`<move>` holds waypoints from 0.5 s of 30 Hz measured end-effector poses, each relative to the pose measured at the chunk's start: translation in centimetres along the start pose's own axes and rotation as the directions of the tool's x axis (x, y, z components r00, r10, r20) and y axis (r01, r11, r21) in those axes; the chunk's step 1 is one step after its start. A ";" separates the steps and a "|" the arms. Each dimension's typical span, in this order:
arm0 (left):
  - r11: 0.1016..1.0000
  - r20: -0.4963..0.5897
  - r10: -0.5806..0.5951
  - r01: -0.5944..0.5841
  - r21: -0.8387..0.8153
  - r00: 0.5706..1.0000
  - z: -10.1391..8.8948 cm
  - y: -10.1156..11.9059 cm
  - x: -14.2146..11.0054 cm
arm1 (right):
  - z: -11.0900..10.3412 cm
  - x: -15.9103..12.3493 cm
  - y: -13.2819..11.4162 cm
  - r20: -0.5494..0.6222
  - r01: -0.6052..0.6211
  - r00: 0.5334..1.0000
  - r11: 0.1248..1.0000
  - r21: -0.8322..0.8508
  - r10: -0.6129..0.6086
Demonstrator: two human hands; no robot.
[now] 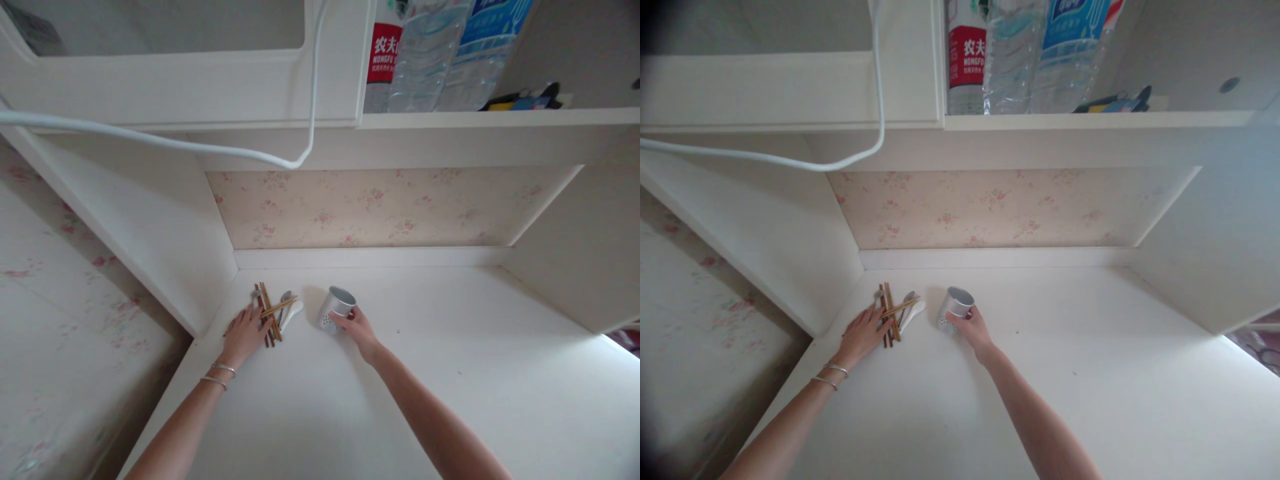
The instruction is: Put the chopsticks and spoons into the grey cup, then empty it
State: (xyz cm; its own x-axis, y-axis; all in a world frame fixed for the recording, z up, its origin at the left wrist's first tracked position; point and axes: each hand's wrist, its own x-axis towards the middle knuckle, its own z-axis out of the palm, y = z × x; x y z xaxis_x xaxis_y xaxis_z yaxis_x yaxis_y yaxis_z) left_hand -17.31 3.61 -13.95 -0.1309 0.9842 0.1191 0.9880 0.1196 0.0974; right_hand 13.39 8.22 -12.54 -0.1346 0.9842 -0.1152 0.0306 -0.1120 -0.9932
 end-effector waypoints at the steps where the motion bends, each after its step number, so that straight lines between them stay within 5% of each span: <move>1: 1.000 -0.008 -0.026 0.026 0.013 1.000 0.0 0.1 -0.1 | 0.4 1.2 0.1 -0.041 0.030 0.999 0.998 -0.058 -0.032; 6: 0.996 -0.064 -0.069 0.073 0.060 0.996 -0.2 0.7 -0.5 | 2.8 6.0 0.2 -0.082 0.157 0.981 0.969 -0.189 -0.175; 11: 0.994 -0.098 0.105 -0.103 0.023 0.990 -0.2 2.1 -0.4 | 5.1 9.5 -0.2 -0.050 0.254 0.959 0.926 -0.280 -0.278; 15: 0.994 -0.055 0.110 -0.111 -0.025 0.992 -0.4 2.9 0.1 | 5.9 11.0 -0.1 -0.028 0.294 0.948 0.904 -0.309 -0.317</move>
State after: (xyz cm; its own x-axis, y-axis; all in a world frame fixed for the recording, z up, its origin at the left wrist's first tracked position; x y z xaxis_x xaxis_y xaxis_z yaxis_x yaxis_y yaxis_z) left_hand -14.48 3.99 -13.31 -0.0262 0.9828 0.1828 0.9941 0.0063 0.1082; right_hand 6.02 18.26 -13.85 -0.1095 0.9723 0.2064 0.2945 0.2301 -0.9275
